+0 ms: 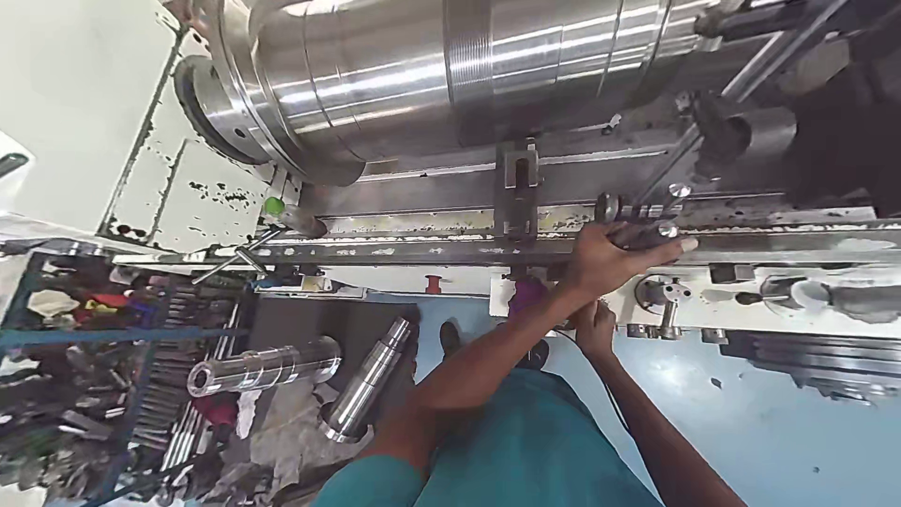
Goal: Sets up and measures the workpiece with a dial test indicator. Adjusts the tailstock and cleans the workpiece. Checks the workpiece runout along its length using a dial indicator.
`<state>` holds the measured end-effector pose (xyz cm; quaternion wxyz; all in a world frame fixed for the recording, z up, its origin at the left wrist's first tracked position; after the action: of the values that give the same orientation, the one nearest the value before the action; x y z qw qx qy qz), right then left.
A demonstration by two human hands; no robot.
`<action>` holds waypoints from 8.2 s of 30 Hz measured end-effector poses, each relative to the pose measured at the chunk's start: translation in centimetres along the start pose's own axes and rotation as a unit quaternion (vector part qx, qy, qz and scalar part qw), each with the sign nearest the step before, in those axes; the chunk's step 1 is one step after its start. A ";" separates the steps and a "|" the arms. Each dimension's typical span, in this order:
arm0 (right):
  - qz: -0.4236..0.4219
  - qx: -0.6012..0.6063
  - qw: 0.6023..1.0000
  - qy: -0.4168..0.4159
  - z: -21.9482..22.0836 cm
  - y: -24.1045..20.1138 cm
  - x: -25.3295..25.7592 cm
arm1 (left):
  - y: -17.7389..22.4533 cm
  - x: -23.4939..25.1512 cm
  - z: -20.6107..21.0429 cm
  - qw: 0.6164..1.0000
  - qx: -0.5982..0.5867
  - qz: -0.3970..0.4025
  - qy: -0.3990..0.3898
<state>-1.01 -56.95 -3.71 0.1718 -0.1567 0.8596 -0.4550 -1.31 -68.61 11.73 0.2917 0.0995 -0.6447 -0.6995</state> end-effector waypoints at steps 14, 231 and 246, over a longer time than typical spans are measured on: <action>0.049 -0.084 0.994 -0.052 5.5 -5.6 -14.7 | 5.8 -9.0 -14.3 0.980 -0.122 -0.138 -0.070; -0.137 0.150 0.962 -0.182 9.9 -47.0 7.1 | 10.9 -2.8 -30.2 0.917 -0.240 -0.183 0.261; -0.075 0.196 0.909 -0.361 10.3 -30.1 0.0 | 10.7 -2.7 -30.2 0.929 -0.197 -0.174 0.260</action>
<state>6.93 -80.57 16.08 0.4629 -0.3374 0.6181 -0.5383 19.46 -92.59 16.89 0.3371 0.3291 -0.3682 -0.8015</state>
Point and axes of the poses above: each hand's wrist, its own x-axis towards the middle knuckle, its own z-axis out of the palm, y = z × x, the point moved 2 cm from there along x, towards the middle knuckle, and after that the axes turned 8 degrees about z, right-handed, at the moved point
